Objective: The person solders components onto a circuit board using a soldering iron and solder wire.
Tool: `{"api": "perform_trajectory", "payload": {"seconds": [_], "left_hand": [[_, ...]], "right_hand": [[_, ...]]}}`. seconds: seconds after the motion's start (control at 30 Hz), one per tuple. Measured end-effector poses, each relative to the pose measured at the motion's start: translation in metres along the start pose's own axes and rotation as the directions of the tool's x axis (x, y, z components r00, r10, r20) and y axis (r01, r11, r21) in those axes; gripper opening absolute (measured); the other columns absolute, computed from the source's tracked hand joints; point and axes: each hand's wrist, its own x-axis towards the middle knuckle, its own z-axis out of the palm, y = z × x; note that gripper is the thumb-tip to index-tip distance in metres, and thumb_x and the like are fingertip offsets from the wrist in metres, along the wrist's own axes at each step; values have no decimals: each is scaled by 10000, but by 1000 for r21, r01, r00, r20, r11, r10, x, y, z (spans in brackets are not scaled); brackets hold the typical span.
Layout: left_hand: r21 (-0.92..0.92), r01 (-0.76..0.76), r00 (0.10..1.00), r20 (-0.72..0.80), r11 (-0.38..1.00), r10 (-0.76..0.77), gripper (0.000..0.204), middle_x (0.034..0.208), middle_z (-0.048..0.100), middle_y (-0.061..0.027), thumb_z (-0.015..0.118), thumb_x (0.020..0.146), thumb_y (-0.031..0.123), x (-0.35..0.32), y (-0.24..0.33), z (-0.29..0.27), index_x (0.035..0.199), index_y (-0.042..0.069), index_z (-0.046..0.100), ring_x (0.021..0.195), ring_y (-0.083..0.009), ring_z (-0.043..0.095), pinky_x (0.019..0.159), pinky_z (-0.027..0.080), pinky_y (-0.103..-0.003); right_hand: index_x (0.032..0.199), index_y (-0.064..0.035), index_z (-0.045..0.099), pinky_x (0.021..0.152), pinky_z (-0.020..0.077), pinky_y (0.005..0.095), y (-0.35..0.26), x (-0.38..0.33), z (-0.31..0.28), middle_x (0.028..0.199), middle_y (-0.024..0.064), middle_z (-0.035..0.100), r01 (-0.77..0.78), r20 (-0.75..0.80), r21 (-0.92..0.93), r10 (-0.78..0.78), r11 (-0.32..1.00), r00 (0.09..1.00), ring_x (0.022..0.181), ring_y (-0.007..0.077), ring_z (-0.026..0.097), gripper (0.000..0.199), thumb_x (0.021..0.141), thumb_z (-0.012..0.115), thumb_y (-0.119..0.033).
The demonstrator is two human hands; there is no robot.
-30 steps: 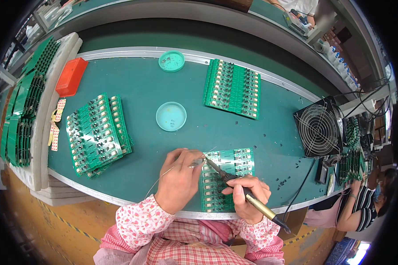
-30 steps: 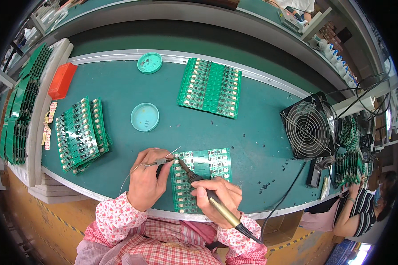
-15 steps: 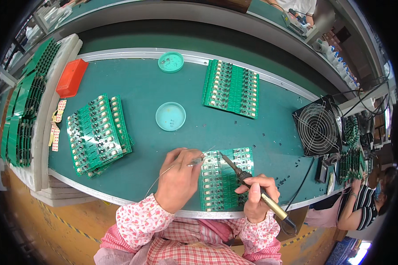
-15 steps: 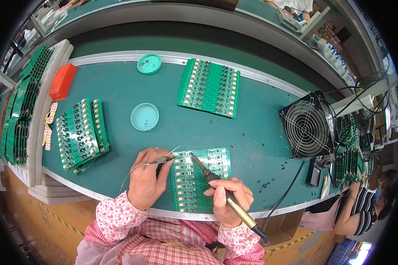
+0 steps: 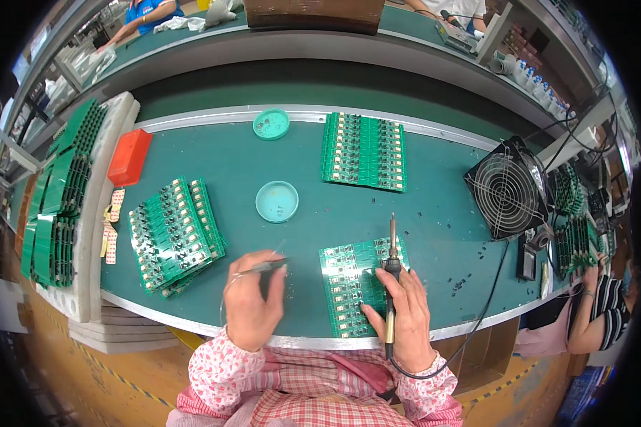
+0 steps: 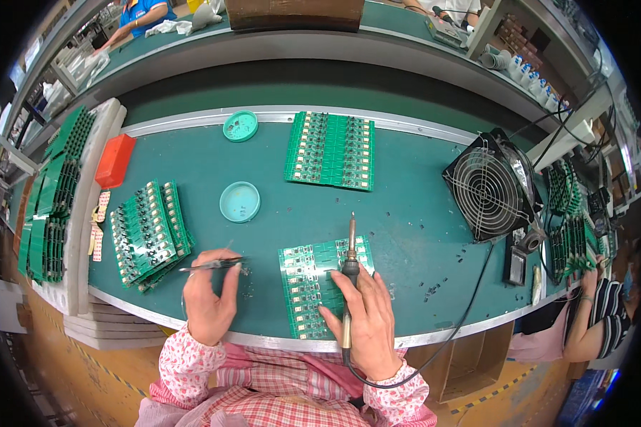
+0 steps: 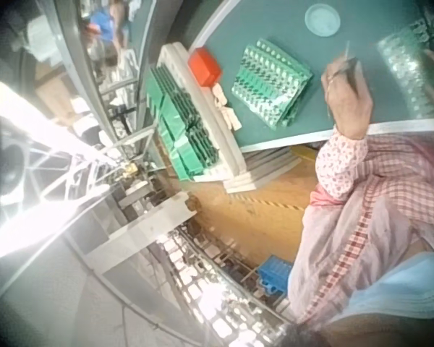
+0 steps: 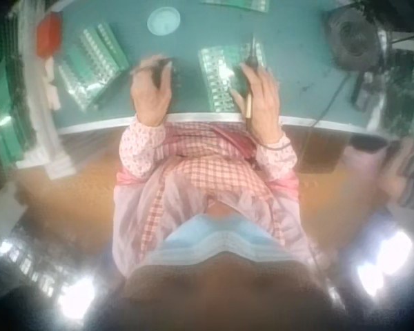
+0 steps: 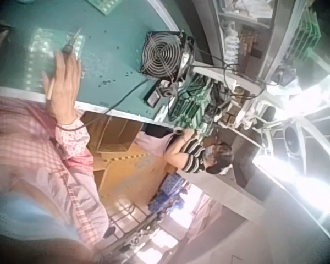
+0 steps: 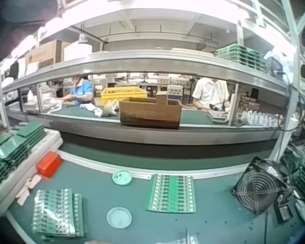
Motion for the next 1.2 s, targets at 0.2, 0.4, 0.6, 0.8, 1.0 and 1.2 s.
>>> {"api": "perform_trajectory", "payload": {"seconds": [0.2, 0.4, 0.6, 0.8, 1.0, 1.2], "left_hand": [[-522, -54, 998, -67, 851, 22, 279, 997, 685, -174, 654, 824, -116, -6, 23, -63, 1055, 9, 560, 1064, -344, 663, 966, 506, -476], [70, -623, 584, -620, 779, 523, 240, 1161, 676, -107, 645, 983, 306, -8, 55, -141, 1128, 121, 595, 1083, -378, 607, 1001, 480, -552], [497, 784, 493, -134, -372, 860, 440, 1464, 497, -136, 428, 1089, 374, -34, 48, -161, 1438, 106, 447, 1385, -240, 468, 1186, 407, -424], [190, -818, 572, 173, 543, 802, 566, 1567, 378, -108, 419, 1073, 499, -31, 70, -220, 1545, 193, 357, 1467, -161, 359, 1256, 286, -476], [-97, -212, 885, -442, 972, 149, 170, 1081, 677, -179, 604, 959, 92, -28, 12, -138, 1097, -7, 616, 981, -287, 679, 937, 543, -404], [-256, 222, 971, -25, 941, -236, 133, 997, 695, -83, 645, 968, -32, -15, -36, -34, 1100, -24, 623, 930, -148, 676, 858, 543, -301]], "right_hand": [[1343, -52, 596, 941, 512, 459, 2, -4, -2, 1176, 246, 648, -60, -147, 38, 64, 998, 987, 1102, 401, 642, 592, 796, 822, -56], [1308, -28, 610, 844, 533, 403, 5, -9, -2, 1110, 205, 677, -97, -250, 90, 117, 991, 961, 976, 360, 668, 522, 817, 786, -9], [1301, -17, 607, 848, 532, 403, 7, -12, 1, 1108, 205, 677, -73, -308, 75, 93, 994, 947, 976, 357, 671, 464, 860, 750, -9], [1298, -13, 607, 849, 531, 408, 6, -12, 3, 1100, 208, 676, -87, -305, 49, 98, 995, 947, 981, 360, 671, 442, 876, 738, -16], [1311, -31, 607, 894, 513, 440, 2, -15, 5, 1124, 235, 656, -84, -256, 5, 82, 996, 963, 1009, 392, 650, 479, 856, 759, -38], [1351, -49, 600, 998, 474, 497, -2, -21, 9, 1183, 285, 616, -98, -193, -80, 82, 992, 978, 1136, 449, 597, 529, 852, 772, -76]]}}
